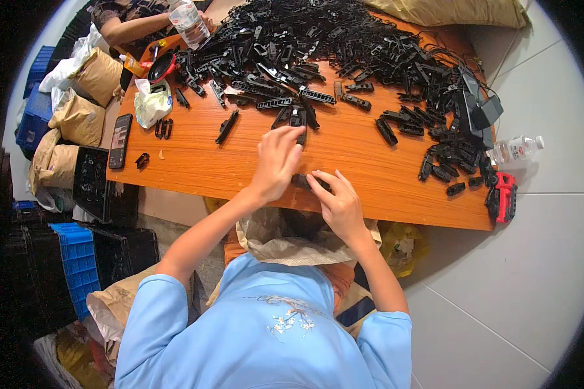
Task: The person assembles small black industrial components by hand at a workstation.
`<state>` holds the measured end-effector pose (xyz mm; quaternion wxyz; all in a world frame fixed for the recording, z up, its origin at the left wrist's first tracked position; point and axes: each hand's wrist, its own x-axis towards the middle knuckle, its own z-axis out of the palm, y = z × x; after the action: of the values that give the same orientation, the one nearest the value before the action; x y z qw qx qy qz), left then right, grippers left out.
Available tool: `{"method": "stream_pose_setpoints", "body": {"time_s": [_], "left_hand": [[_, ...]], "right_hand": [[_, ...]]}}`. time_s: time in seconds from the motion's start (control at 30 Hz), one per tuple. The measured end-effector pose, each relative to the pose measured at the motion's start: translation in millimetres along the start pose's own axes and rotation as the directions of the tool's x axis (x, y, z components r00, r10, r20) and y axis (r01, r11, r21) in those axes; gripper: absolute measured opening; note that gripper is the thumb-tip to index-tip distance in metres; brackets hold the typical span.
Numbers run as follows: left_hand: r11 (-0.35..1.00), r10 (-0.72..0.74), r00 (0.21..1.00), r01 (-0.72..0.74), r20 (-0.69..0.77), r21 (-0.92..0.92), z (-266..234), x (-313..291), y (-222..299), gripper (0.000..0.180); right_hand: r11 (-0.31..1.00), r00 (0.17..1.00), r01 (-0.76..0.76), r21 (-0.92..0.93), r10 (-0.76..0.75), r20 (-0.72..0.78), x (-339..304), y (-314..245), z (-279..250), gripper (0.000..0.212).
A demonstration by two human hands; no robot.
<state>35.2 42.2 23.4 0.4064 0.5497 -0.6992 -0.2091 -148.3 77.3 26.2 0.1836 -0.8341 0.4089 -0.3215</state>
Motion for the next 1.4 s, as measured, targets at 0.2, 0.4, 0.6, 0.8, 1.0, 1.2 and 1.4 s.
{"method": "stream_pose_setpoints", "body": {"time_s": [0.2,0.4,0.6,0.8,1.0,1.2,1.4], "left_hand": [[0.99,0.025,0.991,-0.043,0.131,0.133,35,0,5,0.04],[0.95,0.052,0.992,-0.085,0.118,0.301,36,-3,7,0.035],[0.937,0.118,0.981,-0.162,0.155,0.31,37,-4,5,0.041],[0.922,0.115,0.982,-0.16,0.147,0.351,40,-3,4,0.043],[0.947,0.179,0.984,-0.17,-0.005,0.274,23,-2,13,0.043],[0.825,-0.007,0.938,0.201,-0.346,0.528,-73,0,-66,0.036],[0.926,0.13,0.964,-0.034,-0.231,0.377,-72,-23,-74,0.022]], "right_hand": [[0.978,0.994,0.11,-0.175,-0.106,0.036,-5,0,2,0.031],[0.974,0.99,0.129,-0.186,-0.136,-0.024,-5,1,12,0.022],[0.979,0.989,0.125,-0.162,-0.135,-0.053,-8,4,16,0.02],[0.99,0.993,0.101,-0.1,-0.107,-0.051,-7,7,18,0.02],[0.995,0.993,0.097,0.024,-0.095,-0.067,-19,12,8,0.026],[0.963,0.941,0.269,0.02,-0.268,0.206,-43,-9,-14,0.031],[0.893,0.878,-0.382,-0.236,0.271,-0.394,18,82,-34,0.032]]}}
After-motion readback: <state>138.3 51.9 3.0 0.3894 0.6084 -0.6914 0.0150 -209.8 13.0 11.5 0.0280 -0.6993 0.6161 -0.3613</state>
